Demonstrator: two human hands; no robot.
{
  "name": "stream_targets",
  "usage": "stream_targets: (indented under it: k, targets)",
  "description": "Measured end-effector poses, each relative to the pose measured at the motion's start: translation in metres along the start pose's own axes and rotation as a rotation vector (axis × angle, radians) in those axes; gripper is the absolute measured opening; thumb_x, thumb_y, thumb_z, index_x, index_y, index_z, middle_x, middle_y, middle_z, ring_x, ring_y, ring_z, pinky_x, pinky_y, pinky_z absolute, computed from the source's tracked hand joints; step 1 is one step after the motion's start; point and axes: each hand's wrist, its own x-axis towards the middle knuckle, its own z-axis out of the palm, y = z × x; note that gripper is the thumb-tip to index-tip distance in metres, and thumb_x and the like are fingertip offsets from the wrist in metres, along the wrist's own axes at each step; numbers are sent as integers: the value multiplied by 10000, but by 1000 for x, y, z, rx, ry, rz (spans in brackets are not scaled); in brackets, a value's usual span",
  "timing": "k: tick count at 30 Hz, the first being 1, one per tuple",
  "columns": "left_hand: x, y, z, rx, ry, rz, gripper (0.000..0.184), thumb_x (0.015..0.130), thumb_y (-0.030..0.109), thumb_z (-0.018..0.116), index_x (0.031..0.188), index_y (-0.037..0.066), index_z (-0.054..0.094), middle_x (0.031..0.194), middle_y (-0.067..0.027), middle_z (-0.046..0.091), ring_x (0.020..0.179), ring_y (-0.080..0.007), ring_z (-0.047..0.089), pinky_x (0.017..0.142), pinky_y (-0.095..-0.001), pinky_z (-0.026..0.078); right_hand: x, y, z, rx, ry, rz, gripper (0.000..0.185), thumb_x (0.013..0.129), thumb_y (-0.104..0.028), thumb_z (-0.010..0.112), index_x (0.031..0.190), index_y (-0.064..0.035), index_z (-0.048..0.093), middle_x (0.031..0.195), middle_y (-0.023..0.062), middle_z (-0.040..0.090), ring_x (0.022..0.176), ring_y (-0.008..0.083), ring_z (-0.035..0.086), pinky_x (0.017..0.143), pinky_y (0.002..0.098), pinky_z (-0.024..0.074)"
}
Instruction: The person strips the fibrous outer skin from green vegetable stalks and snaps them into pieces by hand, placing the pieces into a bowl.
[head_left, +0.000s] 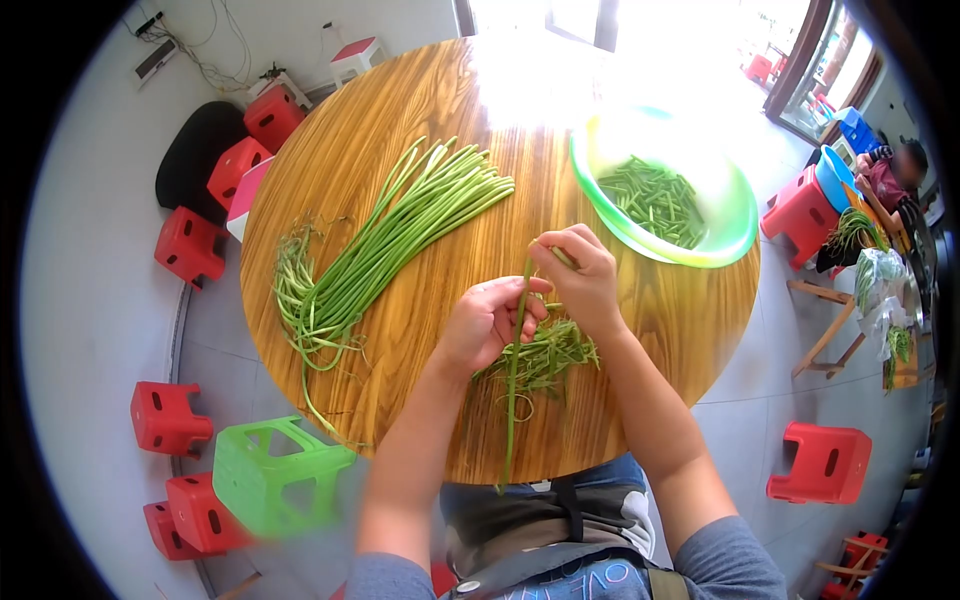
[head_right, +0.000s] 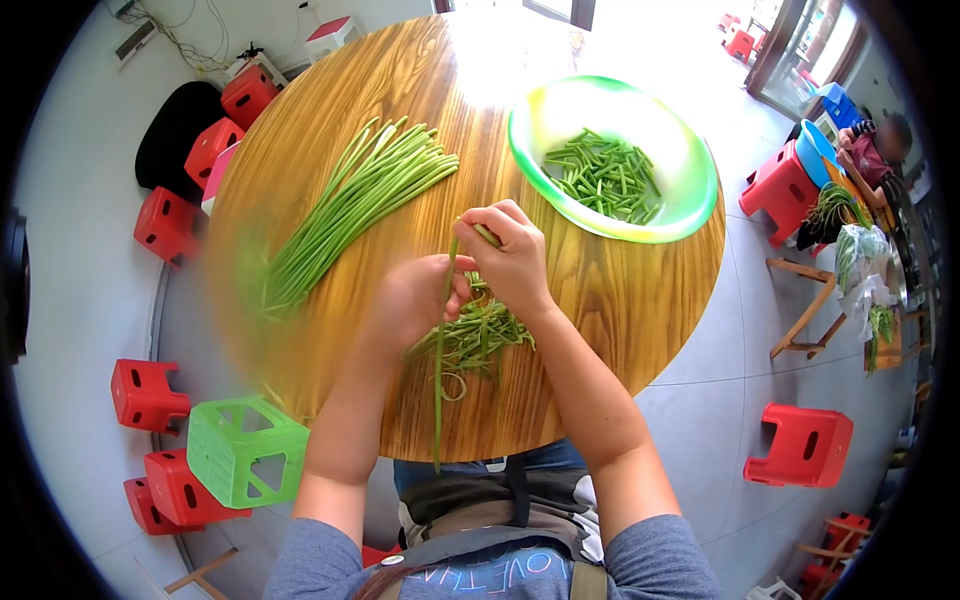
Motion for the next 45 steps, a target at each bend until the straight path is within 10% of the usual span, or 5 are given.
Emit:
stream_targets:
  k: [23, 32, 35, 39, 45]
  targets:
    - [3, -5, -3, 241, 148, 193, 198, 912, 169, 502, 920, -6, 595, 740, -74, 620, 540, -104, 516, 494, -208, 408, 3, 8, -2, 225, -106, 175, 154, 763, -105, 697, 882, -24, 642, 802, 28, 576, 696, 91, 518, 602, 229, 421]
    - [4, -9, 0, 374, 231, 266, 201, 918, 168, 496, 876, 3, 602, 683, -46, 602, 490, -61, 465, 442, -184, 344, 2, 2, 2, -49, 41, -226, 82, 788, -61, 649, 845, -6, 630, 730, 31, 566, 584, 88, 500, 503, 224, 404]
    - [4, -8, 0, 405, 188, 278, 196, 918, 162, 495, 874, 3, 601, 682, -44, 599, 485, -52, 451, 438, -177, 335, 7, 2, -16, 707, -192, 616, 86, 806, -78, 637, 857, -13, 612, 681, -1, 521, 506, 34, 411, 410, 193, 285]
    - [6, -9, -1, 407, 156, 291, 194, 915, 156, 496, 877, -5, 598, 671, -52, 598, 476, -53, 455, 426, -176, 337, 11, 5, -21, 1004, -232, 780, 43, 836, -66, 593, 854, -29, 607, 668, -44, 492, 481, 6, 351, 393, 176, 206]
    - [0, -11, 8, 360, 213, 326, 211, 913, 165, 488, 842, -7, 586, 645, -78, 597, 436, -79, 465, 395, -192, 349, 0, 2, 5, -225, 136, -475, 70, 772, -41, 638, 841, -51, 630, 747, 39, 562, 562, 132, 544, 440, 243, 406]
